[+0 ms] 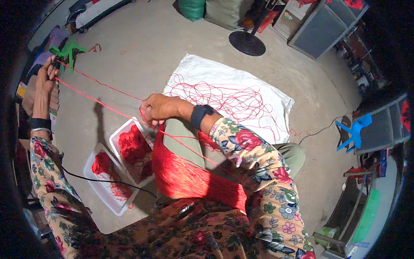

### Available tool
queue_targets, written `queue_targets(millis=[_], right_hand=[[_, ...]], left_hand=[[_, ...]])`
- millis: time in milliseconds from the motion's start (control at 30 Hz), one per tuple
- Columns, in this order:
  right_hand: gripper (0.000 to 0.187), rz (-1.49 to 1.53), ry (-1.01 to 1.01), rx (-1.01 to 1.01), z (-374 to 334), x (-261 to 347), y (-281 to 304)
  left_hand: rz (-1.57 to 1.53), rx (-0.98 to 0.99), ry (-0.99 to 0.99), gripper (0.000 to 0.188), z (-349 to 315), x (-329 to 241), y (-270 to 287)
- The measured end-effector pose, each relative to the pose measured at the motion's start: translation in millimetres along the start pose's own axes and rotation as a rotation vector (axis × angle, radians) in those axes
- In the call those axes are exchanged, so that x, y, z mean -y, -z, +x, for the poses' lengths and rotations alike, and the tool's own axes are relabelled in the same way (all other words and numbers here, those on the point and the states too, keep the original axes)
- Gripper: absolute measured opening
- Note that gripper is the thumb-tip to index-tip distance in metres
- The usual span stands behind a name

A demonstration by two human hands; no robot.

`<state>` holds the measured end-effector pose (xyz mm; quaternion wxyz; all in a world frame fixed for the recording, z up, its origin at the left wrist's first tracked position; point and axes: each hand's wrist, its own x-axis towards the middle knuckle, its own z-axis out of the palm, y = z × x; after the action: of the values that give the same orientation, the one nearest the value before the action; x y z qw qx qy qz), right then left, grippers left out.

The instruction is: The person ties a bundle of red thread by hand, places it into a plastic bin, and then wraps a long length of thread around their legs before cutting it with shears.

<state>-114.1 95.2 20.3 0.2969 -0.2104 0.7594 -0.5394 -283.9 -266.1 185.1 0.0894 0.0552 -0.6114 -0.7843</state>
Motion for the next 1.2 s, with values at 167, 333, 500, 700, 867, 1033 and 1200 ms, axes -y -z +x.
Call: queue_targets(millis=[167, 333, 500, 700, 867, 1033, 1200], right_hand=[[0.009, -0.52, -0.016, -0.017, 20.6, -13.4, -9.2], [0.026, -0.921, -0.205, 0.038, 37.3, -33.7, -19.4], [0.022, -0.393, 0.185, 0.206, 53.5, -92.2, -46.9], [0.015, -0.744, 0.418, -0.28, -23.4, -0.2, -17.7], [0.017, -0.083, 0.23, -0.615, -93.1, -3.0, -15.9], [0.021, 0.151, 0.026, -0.294, -153.1, -30.3, -64.7], [0.03, 0.264, -0.043, -0.232, -158.6, -27.0, -100.7]], left_hand=[[0.073, 0.037, 0.085, 0.023, -8.3, 7.5, 7.8], [0.11, 0.099, 0.133, 0.025, -25.1, 16.9, -7.0], [0.124, 0.137, 0.145, 0.025, -29.2, 18.6, -17.3], [0.087, 0.058, 0.121, 0.024, -11.4, 15.4, 18.2], [0.011, 0.041, 0.085, 0.023, 4.1, 9.9, 40.1], [-0.006, 0.058, 0.027, 0.027, 13.0, 0.8, 25.6], [-0.007, -0.048, -0.039, 0.027, 4.4, -6.8, 12.1]])
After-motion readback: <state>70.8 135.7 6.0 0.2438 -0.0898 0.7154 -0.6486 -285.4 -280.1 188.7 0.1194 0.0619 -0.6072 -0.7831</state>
